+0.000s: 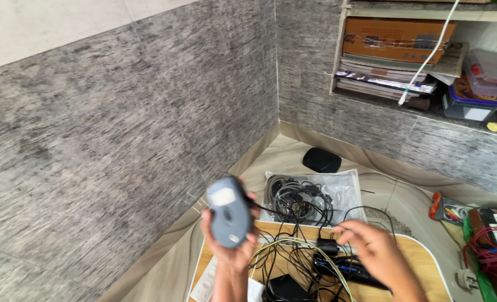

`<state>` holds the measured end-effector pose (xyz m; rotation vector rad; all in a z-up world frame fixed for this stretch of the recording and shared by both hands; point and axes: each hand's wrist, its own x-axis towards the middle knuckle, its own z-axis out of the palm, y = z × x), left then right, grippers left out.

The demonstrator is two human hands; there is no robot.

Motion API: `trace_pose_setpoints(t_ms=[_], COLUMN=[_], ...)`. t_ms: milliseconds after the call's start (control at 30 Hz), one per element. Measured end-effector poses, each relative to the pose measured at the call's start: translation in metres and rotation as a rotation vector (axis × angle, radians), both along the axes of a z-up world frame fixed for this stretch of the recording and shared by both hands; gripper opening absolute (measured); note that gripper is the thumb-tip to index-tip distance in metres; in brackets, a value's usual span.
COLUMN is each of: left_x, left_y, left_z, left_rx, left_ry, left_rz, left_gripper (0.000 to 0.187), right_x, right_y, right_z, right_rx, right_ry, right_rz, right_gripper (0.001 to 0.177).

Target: The person untangles a black cable, coils it, and places it into a plastic bag. They then pick up a black power adapter, inspect it, and set it down. The person continues to sort through a pile of cables and adapters on a small table.

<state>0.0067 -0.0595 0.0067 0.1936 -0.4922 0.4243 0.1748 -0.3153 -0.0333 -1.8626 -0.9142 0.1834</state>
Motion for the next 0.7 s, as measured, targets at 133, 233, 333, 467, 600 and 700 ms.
trace_pose_setpoints(t_ms=[133, 233, 333, 467, 600, 700], left_x=[-0.015, -0.026, -0.032, -0.023, -0.001, 0.001], left_y=[0.044, 0.066, 0.070, 0.049, -0.003, -0.031], left_z=[0.001, -0.003, -0.004, 0.003, 0.001, -0.003], left_rx=[-0.270, -0.305, -0.270, -0.051, 0.255, 0.381], left_ry=[-0.137, -0.192, -0.137, 0.136, 0.397, 0.434], left_rz=[0.141, 0.283, 0.522, 0.550, 0.228, -0.128], left_gripper=[0.080, 0.077, 0.074, 0.069, 0.070, 0.076], right_x=[0.036, 0.055, 0.068, 0.054, 0.002, -0.026], right_y=[-0.041, -0.066, -0.083, -0.069, -0.022, 0.007], right_z=[-0.009, -0.017, -0.015, -0.004, 0.008, 0.017], right_rx=[0.189, 0.051, -0.147, -0.189, 0.155, 0.205], right_ry=[0.092, -0.067, -0.406, -0.642, -0.546, -0.488], right_rz=[-0.150, -0.325, -0.470, -0.524, -0.309, -0.009], right_gripper=[0.030, 0.028, 0.027, 0.029, 0.036, 0.052])
